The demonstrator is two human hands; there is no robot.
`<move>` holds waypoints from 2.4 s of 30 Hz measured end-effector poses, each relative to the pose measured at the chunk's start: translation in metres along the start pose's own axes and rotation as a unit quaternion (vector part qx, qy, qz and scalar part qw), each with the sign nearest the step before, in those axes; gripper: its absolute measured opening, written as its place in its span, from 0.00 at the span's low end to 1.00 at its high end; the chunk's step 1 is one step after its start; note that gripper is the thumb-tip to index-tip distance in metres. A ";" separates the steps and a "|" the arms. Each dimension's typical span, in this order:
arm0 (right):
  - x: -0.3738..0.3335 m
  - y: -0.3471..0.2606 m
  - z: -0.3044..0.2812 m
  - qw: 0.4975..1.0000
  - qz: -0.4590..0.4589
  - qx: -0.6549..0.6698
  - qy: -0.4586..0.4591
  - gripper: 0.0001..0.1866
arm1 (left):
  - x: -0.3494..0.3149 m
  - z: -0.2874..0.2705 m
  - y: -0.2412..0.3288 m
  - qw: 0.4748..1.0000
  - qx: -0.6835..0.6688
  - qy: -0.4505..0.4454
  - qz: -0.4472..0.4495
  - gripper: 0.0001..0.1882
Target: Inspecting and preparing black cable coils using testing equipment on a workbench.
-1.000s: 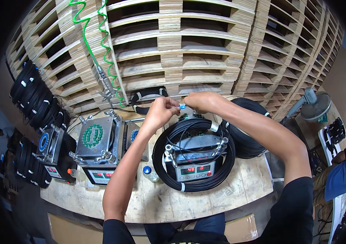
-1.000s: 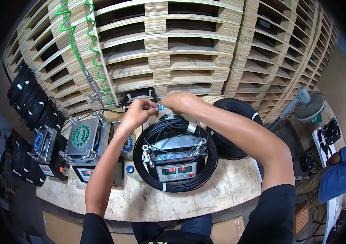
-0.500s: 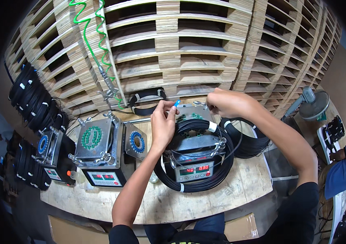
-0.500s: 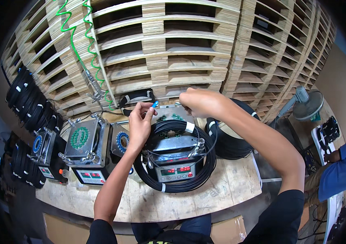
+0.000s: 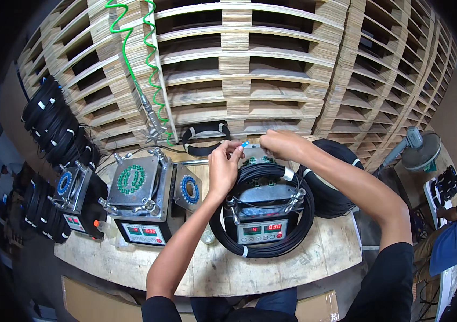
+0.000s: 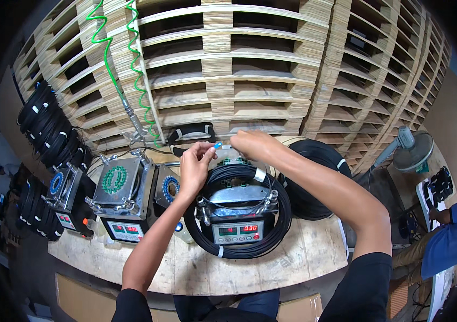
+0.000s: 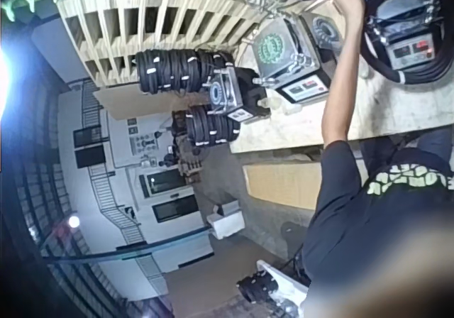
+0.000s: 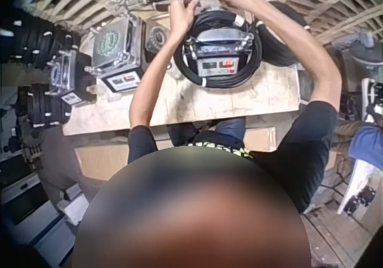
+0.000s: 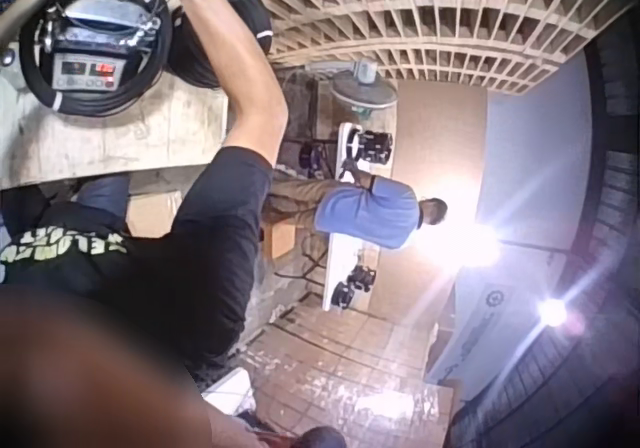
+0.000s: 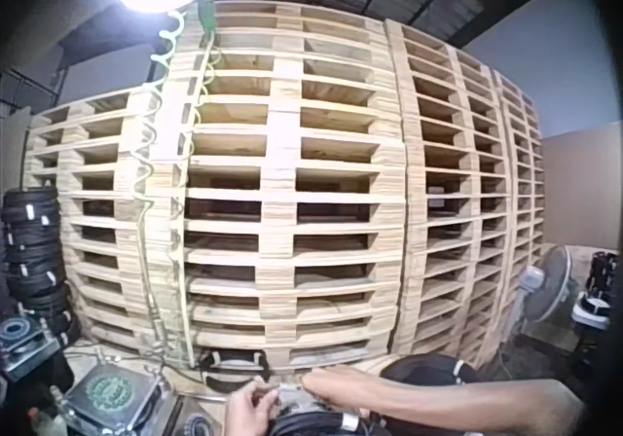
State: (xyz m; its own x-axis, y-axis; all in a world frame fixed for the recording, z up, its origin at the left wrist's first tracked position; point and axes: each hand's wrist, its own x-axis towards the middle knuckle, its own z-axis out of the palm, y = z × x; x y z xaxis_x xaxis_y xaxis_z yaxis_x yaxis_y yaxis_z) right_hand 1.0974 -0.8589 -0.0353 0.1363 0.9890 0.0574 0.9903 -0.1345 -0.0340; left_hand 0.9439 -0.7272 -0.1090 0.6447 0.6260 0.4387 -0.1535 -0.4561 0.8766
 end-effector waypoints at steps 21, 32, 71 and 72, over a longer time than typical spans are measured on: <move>0.023 0.013 0.003 0.986 0.007 0.096 -0.136 0.13 | -0.005 -0.004 0.001 0.998 -0.017 0.047 -0.024 0.07; 0.004 0.005 0.010 0.997 0.012 0.076 -0.022 0.13 | -0.003 -0.004 -0.001 0.999 -0.008 0.036 -0.025 0.08; -0.070 -0.036 0.062 0.798 0.207 0.436 0.361 0.15 | 0.070 0.043 0.063 0.727 0.513 -0.382 0.251 0.07; -0.071 -0.036 0.063 0.797 0.209 0.437 0.360 0.15 | 0.074 0.044 0.061 0.722 0.508 -0.402 0.243 0.07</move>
State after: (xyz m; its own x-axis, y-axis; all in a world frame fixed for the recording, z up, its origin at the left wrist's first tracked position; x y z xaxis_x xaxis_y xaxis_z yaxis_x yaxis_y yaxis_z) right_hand 1.0509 -0.9200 -0.1009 0.7411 0.5343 0.4066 0.5014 -0.0378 -0.8644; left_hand 1.0152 -0.7371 -0.0322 0.9885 -0.1478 0.0317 -0.1431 -0.9826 -0.1185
